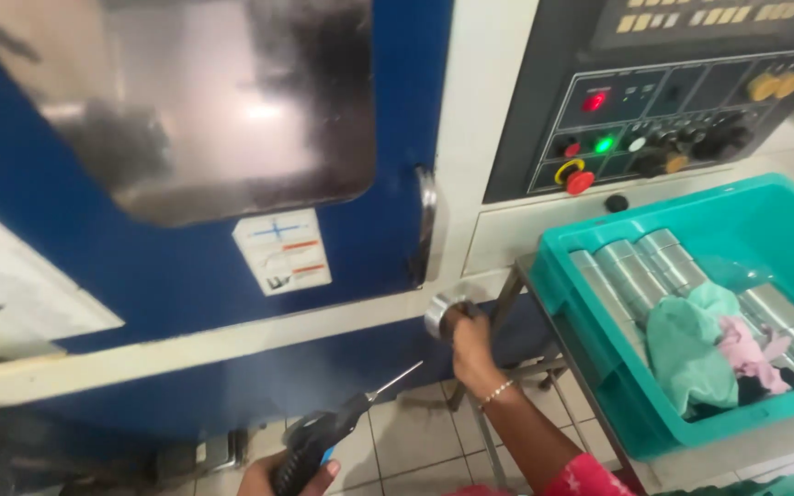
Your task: Operating a CNC lathe to process metal rings, including removing parts from the chuck, cleaning them with compressed air and liquid, and performing quality checks.
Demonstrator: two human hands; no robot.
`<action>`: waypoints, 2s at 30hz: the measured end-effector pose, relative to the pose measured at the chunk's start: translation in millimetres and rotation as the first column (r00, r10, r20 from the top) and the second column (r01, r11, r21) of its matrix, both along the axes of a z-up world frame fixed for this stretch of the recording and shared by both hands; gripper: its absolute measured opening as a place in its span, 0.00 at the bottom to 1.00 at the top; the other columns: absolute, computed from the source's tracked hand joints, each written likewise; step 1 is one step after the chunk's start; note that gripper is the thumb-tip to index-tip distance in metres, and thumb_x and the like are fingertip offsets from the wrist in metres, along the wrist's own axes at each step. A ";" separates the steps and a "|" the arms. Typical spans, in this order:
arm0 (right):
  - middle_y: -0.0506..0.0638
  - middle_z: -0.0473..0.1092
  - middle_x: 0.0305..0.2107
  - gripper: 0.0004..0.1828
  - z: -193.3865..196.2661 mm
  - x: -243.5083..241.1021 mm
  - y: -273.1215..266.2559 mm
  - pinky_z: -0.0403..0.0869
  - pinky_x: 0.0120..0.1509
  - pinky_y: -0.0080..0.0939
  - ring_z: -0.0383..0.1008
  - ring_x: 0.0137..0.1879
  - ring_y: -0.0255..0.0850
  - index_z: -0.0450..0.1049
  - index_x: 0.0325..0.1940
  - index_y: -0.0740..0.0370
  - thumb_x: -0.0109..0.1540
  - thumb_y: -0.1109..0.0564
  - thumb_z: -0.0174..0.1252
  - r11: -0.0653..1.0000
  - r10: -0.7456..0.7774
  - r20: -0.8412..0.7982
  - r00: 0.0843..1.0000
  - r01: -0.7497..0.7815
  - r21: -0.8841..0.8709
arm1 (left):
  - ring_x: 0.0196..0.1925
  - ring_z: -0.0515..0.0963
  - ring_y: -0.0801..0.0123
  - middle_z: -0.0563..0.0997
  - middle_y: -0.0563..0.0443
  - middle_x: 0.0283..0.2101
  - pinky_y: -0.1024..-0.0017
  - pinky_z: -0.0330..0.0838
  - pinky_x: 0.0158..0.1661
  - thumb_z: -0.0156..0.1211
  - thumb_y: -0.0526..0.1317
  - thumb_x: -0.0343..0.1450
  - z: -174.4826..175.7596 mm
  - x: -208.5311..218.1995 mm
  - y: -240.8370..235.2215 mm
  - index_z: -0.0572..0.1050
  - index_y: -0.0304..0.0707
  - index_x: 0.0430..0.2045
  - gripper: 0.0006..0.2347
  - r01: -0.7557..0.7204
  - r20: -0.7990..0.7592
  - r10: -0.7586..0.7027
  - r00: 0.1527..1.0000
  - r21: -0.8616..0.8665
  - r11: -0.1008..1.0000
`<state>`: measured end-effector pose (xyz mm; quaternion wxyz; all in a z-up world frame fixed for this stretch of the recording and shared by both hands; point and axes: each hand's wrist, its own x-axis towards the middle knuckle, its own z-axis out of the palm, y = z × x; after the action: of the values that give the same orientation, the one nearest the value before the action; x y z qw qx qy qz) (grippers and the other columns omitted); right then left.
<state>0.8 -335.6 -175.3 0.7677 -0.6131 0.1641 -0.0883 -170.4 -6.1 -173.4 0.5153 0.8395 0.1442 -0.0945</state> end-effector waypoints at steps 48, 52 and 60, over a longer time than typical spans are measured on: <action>0.55 0.76 0.34 0.21 53.6 -56.0 -45.2 0.79 0.36 0.40 0.80 0.35 0.44 0.72 0.39 0.61 0.63 0.40 0.62 0.862 0.438 0.139 0.888 -0.459 0.216 | 0.11 0.69 0.71 0.69 0.48 0.10 0.66 0.63 0.19 0.67 0.51 0.64 148.5 -24.0 -73.2 0.84 0.39 0.33 0.15 0.348 -0.026 -0.350 0.936 0.200 0.916; 0.55 0.75 0.35 0.20 53.9 -51.3 -50.5 0.79 0.36 0.40 0.78 0.34 0.44 0.71 0.38 0.61 0.64 0.42 0.63 0.844 0.469 0.189 0.863 -0.501 0.192 | 0.11 0.70 0.68 0.71 0.48 0.11 0.66 0.63 0.20 0.67 0.49 0.67 167.0 -21.3 -73.2 0.82 0.46 0.45 0.15 0.241 -0.143 -0.222 0.965 0.130 0.962; 0.52 0.74 0.38 0.15 62.3 -45.5 -48.0 0.81 0.41 0.39 0.77 0.40 0.39 0.71 0.40 0.59 0.63 0.48 0.65 0.779 0.588 0.223 0.778 -0.619 0.105 | 0.10 0.70 0.59 0.71 0.42 0.09 0.61 0.67 0.20 0.68 0.48 0.63 173.1 -21.2 -78.0 0.82 0.39 0.35 0.14 0.296 0.130 -0.332 0.934 0.237 0.925</action>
<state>-44.7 -383.6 -113.0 0.8167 -0.5542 -0.1037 0.1232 -191.6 -84.1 -0.3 0.4107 0.9070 -0.0272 -0.0892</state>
